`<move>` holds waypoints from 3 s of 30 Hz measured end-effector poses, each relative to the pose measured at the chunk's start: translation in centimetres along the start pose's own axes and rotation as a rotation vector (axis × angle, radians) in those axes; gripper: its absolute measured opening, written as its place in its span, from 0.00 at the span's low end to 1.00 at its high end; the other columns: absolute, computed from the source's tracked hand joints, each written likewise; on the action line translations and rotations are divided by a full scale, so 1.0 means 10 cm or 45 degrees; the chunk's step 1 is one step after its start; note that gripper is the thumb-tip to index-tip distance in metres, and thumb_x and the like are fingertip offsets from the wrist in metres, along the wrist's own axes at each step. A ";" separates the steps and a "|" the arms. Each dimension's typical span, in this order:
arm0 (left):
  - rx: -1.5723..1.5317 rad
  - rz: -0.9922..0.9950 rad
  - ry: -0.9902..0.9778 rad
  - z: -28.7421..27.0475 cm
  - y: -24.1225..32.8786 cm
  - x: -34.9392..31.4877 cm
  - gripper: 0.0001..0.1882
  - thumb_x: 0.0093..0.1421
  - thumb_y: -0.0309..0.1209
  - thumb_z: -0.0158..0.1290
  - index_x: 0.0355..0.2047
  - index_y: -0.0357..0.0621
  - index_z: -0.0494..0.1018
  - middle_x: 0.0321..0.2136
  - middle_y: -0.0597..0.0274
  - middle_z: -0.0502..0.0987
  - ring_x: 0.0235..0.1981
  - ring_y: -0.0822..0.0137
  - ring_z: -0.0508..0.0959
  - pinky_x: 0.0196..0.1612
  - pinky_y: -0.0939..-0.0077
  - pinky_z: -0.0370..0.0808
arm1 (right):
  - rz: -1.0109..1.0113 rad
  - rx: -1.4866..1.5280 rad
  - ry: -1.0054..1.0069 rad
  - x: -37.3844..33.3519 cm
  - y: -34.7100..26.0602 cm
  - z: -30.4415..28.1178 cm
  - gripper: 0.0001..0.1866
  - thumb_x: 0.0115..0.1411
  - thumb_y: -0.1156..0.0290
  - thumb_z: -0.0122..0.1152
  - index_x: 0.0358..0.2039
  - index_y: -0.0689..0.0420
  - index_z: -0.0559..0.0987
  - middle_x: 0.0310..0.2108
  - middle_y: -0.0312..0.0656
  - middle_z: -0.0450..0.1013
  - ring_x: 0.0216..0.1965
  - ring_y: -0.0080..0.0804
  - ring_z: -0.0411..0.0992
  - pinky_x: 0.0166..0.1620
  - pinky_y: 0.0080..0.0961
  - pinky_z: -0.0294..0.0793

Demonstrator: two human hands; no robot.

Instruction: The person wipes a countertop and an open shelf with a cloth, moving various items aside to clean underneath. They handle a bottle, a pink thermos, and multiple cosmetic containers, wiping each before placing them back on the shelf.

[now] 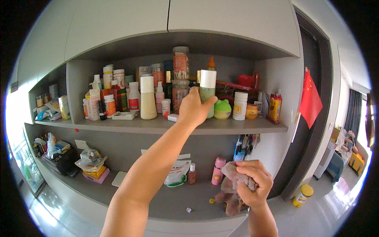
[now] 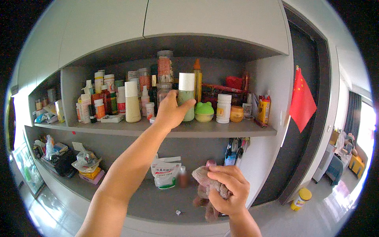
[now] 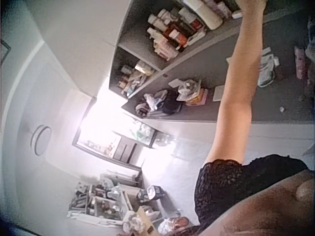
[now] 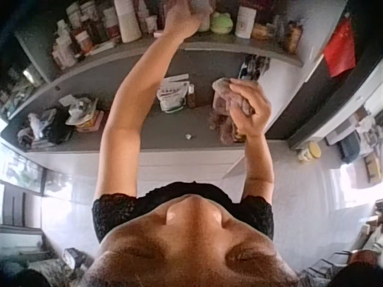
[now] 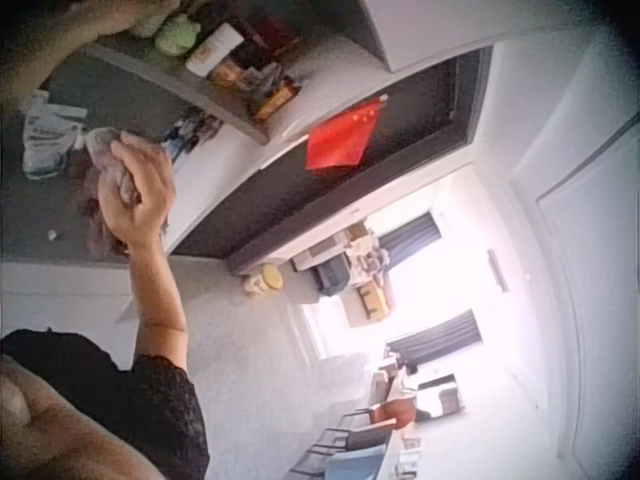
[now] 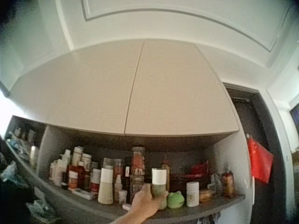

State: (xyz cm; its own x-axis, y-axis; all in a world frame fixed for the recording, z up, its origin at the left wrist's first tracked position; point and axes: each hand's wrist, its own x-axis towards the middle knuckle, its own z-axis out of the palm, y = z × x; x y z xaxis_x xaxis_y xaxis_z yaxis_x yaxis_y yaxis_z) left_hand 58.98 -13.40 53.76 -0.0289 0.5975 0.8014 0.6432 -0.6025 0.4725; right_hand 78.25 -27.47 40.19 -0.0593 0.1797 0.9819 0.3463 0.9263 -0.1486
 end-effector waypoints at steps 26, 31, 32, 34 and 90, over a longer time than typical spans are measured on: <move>0.720 -0.246 -0.029 -0.52 -0.18 0.24 0.42 0.40 0.66 0.64 0.39 0.38 0.77 0.37 0.50 0.82 0.39 0.55 0.82 0.40 0.62 0.79 | -0.054 -0.098 0.039 0.55 0.28 0.27 0.19 0.41 0.80 0.58 0.37 0.59 0.82 0.40 0.47 0.79 0.40 0.40 0.77 0.45 0.30 0.74; 0.565 -0.246 0.060 -0.51 -0.20 0.25 0.38 0.44 0.57 0.65 0.44 0.36 0.73 0.40 0.48 0.80 0.43 0.51 0.80 0.46 0.59 0.77 | -0.058 -0.083 0.038 0.67 0.23 0.40 0.19 0.41 0.80 0.59 0.38 0.60 0.82 0.40 0.47 0.79 0.40 0.40 0.76 0.46 0.30 0.73; 0.506 -0.117 0.160 -0.52 -0.21 0.25 0.38 0.44 0.55 0.65 0.45 0.36 0.72 0.41 0.48 0.79 0.44 0.50 0.79 0.46 0.58 0.76 | -0.079 -0.088 0.045 0.71 0.24 0.42 0.19 0.41 0.80 0.59 0.38 0.60 0.82 0.40 0.47 0.79 0.41 0.40 0.76 0.47 0.30 0.73; 0.383 0.140 0.361 -0.56 -0.27 0.20 0.36 0.44 0.51 0.65 0.46 0.37 0.70 0.41 0.48 0.77 0.46 0.49 0.77 0.48 0.57 0.74 | -0.163 -0.161 0.125 0.82 0.24 0.40 0.19 0.42 0.79 0.59 0.39 0.60 0.82 0.39 0.47 0.79 0.41 0.41 0.76 0.47 0.31 0.73; -0.787 0.099 -0.361 -1.09 -0.44 0.01 0.38 0.45 0.24 0.68 0.56 0.36 0.64 0.43 0.57 0.76 0.39 0.72 0.79 0.39 0.77 0.77 | -0.366 -0.483 -0.150 2.07 0.22 0.84 0.23 0.40 0.79 0.61 0.42 0.58 0.81 0.41 0.47 0.77 0.41 0.48 0.74 0.47 0.37 0.73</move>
State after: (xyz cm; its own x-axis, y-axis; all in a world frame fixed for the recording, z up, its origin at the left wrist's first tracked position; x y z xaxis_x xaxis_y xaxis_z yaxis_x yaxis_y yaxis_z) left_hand 47.80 -16.49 55.81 0.2551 0.6048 0.7544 0.0781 -0.7906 0.6074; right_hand 69.97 -18.92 59.25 -0.3003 -0.0089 0.9538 0.6159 0.7618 0.2009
